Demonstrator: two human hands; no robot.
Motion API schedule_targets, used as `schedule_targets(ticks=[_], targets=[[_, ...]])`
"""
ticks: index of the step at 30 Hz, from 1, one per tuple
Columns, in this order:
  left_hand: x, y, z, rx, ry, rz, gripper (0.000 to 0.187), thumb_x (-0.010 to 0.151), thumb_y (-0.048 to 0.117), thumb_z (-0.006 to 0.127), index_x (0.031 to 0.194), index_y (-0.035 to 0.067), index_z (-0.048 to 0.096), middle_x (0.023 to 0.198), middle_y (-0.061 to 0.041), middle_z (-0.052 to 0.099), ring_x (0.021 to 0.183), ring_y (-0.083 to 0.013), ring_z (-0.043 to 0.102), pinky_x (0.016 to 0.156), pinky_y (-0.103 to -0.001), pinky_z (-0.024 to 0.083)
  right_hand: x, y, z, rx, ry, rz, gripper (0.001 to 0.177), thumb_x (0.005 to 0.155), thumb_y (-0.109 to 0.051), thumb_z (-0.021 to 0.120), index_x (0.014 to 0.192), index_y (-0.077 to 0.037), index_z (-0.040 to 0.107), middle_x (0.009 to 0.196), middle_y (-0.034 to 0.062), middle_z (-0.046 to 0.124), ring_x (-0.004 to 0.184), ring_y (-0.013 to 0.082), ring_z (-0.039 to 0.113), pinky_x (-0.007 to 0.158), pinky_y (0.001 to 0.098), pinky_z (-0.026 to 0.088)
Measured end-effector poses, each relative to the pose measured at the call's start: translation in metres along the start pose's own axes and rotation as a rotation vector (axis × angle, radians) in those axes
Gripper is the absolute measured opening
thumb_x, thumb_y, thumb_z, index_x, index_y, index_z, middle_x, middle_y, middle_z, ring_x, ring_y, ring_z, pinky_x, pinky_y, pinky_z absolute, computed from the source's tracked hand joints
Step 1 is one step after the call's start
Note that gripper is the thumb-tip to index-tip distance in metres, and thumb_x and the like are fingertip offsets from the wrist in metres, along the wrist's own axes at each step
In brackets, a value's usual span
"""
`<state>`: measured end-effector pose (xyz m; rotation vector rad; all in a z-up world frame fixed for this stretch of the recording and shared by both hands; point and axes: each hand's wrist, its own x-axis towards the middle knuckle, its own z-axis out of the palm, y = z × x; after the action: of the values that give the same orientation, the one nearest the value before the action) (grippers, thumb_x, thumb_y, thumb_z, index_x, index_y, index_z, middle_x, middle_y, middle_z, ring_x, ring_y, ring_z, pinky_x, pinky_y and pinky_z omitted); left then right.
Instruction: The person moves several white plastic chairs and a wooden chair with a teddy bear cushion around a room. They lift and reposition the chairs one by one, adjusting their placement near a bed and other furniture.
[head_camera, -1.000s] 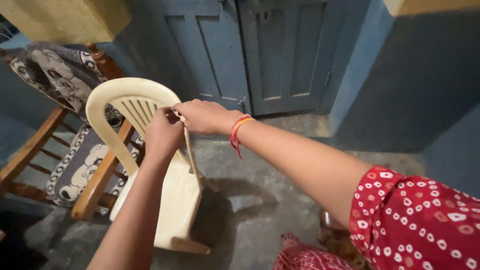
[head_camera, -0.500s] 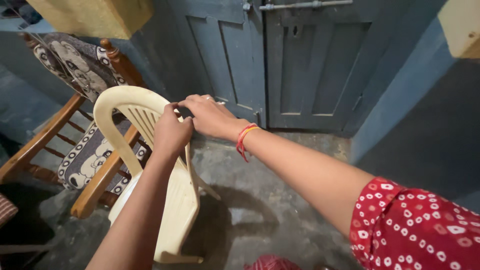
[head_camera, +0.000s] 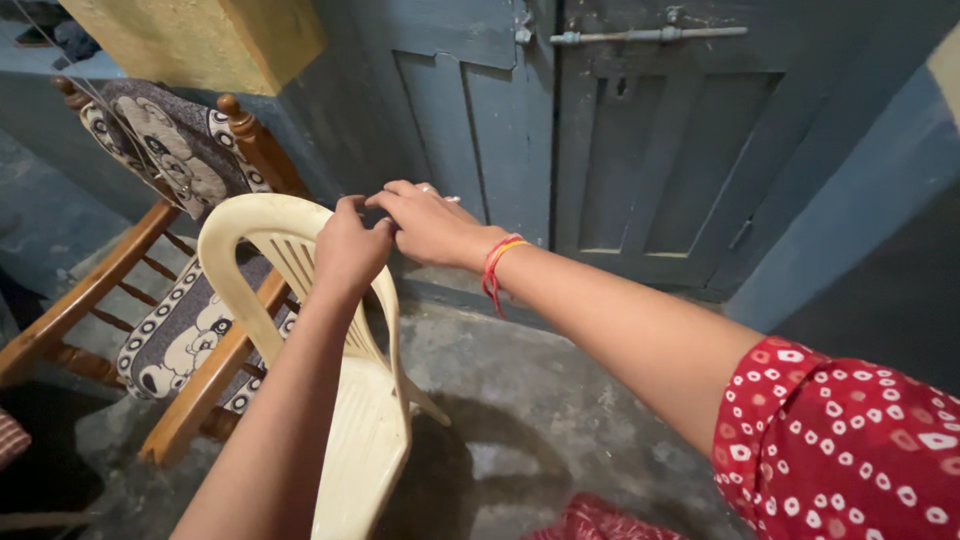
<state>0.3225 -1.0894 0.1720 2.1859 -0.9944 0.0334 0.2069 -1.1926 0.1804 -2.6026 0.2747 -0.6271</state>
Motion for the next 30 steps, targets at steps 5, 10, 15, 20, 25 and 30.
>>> schedule_targets(ticks=[5, 10, 15, 20, 25, 30], targets=[[0.009, -0.013, 0.010, -0.035, 0.003, -0.055, 0.060, 0.086, 0.035, 0.069, 0.136, 0.002, 0.057, 0.121, -0.024, 0.070, 0.115, -0.0398, 0.066, 0.098, -0.045, 0.051, 0.016, 0.005, 0.015, 0.000, -0.076, 0.078, 0.055, 0.085, -0.007, 0.056, 0.139, -0.019, 0.057, 0.150, 0.0115, 0.049, 0.135, 0.0395, 0.048, 0.107, 0.0596, 0.041], [0.027, -0.029, 0.021, 0.011, 0.019, -0.166, 0.062, 0.085, 0.036, 0.069, 0.136, 0.002, 0.057, 0.119, -0.025, 0.071, 0.114, -0.0405, 0.066, 0.099, -0.045, 0.051, 0.045, 0.024, 0.034, 0.025, -0.116, -0.004, 0.059, 0.083, -0.005, 0.058, 0.140, -0.018, 0.056, 0.153, 0.0193, 0.042, 0.136, 0.0459, 0.043, 0.106, 0.0609, 0.041], [0.053, -0.046, 0.046, 0.003, 0.122, -0.256, 0.064, 0.087, 0.036, 0.068, 0.137, -0.002, 0.055, 0.120, -0.027, 0.069, 0.115, -0.0411, 0.066, 0.098, -0.046, 0.051, 0.076, 0.057, 0.053, 0.057, -0.178, -0.088, 0.056, 0.085, -0.008, 0.061, 0.140, -0.016, 0.055, 0.153, 0.0192, 0.043, 0.137, 0.0455, 0.044, 0.107, 0.0581, 0.042], [0.072, -0.042, 0.079, -0.017, 0.213, -0.338, 0.069, 0.083, 0.037, 0.072, 0.134, -0.007, 0.054, 0.122, -0.028, 0.069, 0.116, -0.0409, 0.066, 0.099, -0.045, 0.051, 0.098, 0.104, 0.053, 0.110, -0.246, -0.157, 0.059, 0.083, -0.006, 0.061, 0.141, -0.014, 0.053, 0.153, 0.0206, 0.043, 0.137, 0.0451, 0.044, 0.107, 0.0554, 0.043], [0.072, -0.033, 0.097, 0.079, 0.226, -0.526, 0.067, 0.084, 0.038, 0.073, 0.133, -0.006, 0.058, 0.121, -0.032, 0.067, 0.115, -0.0456, 0.064, 0.099, -0.047, 0.051, 0.109, 0.134, 0.071, 0.223, -0.399, -0.145, 0.065, 0.083, -0.005, 0.057, 0.147, -0.012, 0.048, 0.150, 0.0205, 0.048, 0.128, 0.0452, 0.054, 0.106, 0.0521, 0.045], [0.059, -0.051, 0.096, 0.145, 0.274, -0.581, 0.073, 0.079, 0.038, 0.078, 0.134, -0.006, 0.057, 0.123, -0.034, 0.063, 0.115, -0.0460, 0.063, 0.097, -0.048, 0.051, 0.113, 0.136, 0.104, 0.359, -0.461, -0.241, 0.055, 0.091, -0.012, 0.058, 0.145, -0.004, 0.047, 0.140, 0.0268, 0.052, 0.129, 0.0445, 0.054, 0.107, 0.0477, 0.045]])
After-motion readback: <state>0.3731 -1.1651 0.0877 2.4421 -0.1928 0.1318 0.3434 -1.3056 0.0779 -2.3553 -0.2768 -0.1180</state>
